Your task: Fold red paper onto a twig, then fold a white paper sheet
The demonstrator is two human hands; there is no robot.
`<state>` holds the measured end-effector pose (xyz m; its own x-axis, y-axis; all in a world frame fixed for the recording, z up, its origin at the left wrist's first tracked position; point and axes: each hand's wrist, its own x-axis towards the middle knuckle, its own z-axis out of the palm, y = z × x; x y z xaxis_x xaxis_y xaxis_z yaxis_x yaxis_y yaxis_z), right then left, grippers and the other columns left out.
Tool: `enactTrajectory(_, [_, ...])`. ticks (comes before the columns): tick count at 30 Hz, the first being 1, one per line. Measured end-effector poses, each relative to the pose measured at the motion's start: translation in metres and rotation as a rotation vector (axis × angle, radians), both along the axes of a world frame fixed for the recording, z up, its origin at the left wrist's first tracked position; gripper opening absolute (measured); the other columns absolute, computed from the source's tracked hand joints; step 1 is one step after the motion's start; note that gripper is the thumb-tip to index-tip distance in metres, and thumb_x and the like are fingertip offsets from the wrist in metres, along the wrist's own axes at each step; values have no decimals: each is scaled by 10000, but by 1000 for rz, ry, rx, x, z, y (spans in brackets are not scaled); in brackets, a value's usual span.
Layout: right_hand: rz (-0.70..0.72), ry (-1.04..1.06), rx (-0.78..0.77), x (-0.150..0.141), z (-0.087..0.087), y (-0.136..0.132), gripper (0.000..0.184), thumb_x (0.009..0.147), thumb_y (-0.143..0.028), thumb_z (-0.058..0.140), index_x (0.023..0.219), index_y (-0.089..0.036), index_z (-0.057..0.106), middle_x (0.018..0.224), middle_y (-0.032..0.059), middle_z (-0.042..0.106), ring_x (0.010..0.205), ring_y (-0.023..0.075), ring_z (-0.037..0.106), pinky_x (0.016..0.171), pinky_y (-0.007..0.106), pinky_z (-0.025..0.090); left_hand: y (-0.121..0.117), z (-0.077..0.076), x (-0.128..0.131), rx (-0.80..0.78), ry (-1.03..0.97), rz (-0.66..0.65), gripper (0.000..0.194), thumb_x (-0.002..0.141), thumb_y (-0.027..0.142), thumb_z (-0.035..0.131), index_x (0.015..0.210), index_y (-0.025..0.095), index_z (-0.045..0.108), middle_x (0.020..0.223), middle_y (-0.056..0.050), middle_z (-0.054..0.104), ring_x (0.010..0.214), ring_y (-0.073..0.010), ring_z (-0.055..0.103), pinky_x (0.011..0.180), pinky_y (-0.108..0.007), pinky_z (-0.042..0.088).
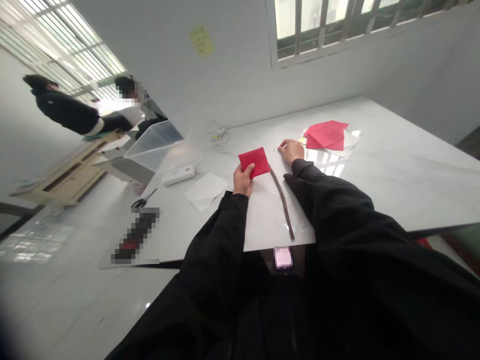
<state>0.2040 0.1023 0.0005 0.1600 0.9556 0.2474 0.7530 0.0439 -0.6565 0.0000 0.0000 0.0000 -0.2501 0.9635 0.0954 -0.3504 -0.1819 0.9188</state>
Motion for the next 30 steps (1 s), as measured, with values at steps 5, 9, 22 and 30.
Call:
enactTrajectory(5, [9,26,37,4,-2,-3,160,900,-259,759,985,-147,835,1039,146,803,964,261,717,915,371,525,2,0,-1,18,0,-27,488,621,386,926,994,151,717,967,-74,781,961,-227,741,969,-402,583])
enactTrajectory(9, [-1,117,96,11,-2,-13,129,886,-272,783,917,-152,817,977,143,804,934,262,736,917,370,554,5,0,-2,24,-32,-28,520,571,382,955,981,152,730,908,-50,777,860,-190,721,911,-366,584])
enactTrajectory(22, [150,669,128,20,0,-59,348,820,-490,830,939,-169,769,737,43,770,630,149,696,641,256,578,7,0,-3,47,10,-44,500,545,380,981,929,149,760,864,-47,780,765,-164,694,788,-299,570])
enactTrajectory(30, [154,658,77,18,1,-58,229,824,-368,819,862,-153,750,721,48,761,590,129,666,594,228,540,6,2,-2,55,25,-48,488,551,367,984,924,147,760,849,-43,776,754,-159,694,780,-292,572])
